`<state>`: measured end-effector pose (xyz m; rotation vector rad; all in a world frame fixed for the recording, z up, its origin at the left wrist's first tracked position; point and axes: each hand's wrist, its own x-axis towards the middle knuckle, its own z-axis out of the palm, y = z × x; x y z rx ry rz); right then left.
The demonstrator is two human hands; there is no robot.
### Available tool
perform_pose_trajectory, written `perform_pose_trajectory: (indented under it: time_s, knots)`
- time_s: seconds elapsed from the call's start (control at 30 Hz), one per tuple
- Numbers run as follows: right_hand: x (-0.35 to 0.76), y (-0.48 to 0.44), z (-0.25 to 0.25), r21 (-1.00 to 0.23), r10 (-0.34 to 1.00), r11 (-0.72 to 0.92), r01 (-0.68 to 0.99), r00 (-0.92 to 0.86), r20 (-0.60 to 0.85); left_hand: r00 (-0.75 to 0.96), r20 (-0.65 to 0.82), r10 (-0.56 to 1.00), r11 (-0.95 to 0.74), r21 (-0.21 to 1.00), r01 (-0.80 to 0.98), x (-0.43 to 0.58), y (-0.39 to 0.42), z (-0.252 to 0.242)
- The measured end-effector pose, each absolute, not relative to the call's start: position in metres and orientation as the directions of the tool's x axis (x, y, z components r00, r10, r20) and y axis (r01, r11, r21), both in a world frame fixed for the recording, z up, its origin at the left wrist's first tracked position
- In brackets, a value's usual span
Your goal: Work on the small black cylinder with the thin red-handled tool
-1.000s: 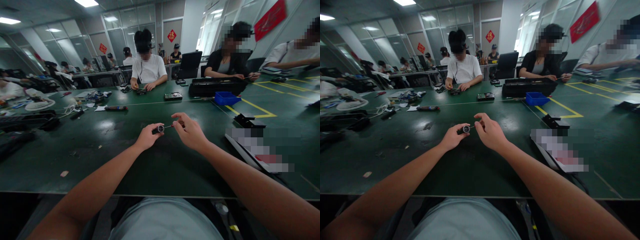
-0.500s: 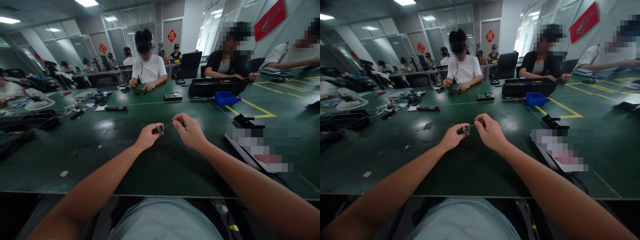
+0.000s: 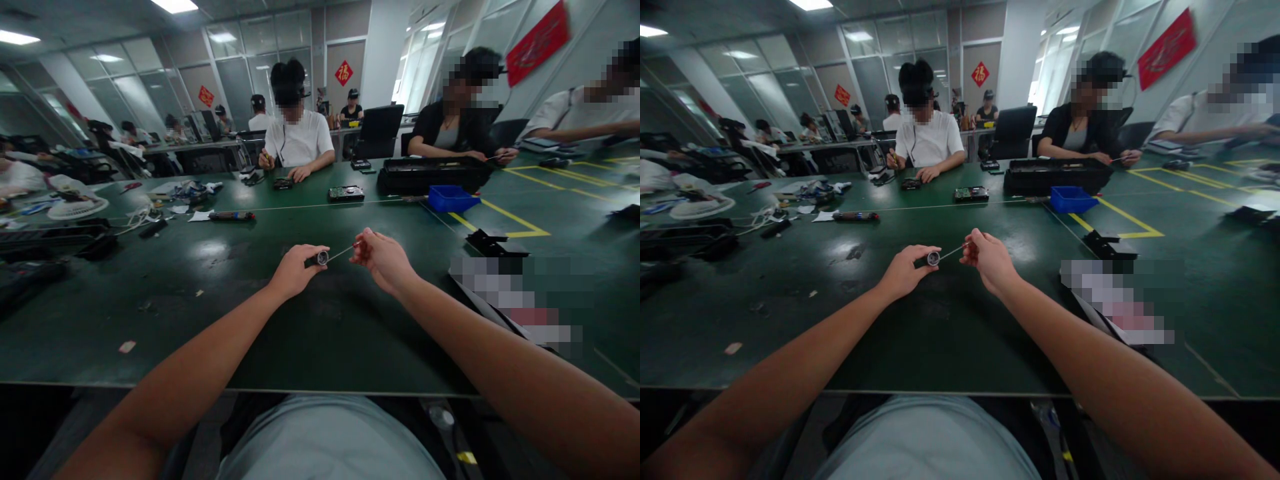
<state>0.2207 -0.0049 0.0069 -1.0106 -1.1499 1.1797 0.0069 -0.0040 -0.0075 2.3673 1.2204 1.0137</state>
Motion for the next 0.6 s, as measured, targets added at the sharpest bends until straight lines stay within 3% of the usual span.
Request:
perform_pose_trajectory:
  time_s: [0.13,0.4,0.6]
  knots:
    - [0.221,-0.006,0.010,-0.982,0.991,0.114,-0.149,0.083,0.103,0.389,0.430,0.815,-0.577,0.534,0.618,0.007,-0.004,-0.005]
    - [0.216,-0.018,0.017,-0.945,0.942,0.322,0.063,0.080,0.326,0.386,0.397,0.833,-0.552,0.549,0.627,0.009,-0.007,-0.004]
    - [0.216,-0.020,0.017,-0.896,0.908,0.393,0.205,0.064,0.413,0.380,0.400,0.834,-0.550,0.543,0.635,0.009,-0.008,-0.004]
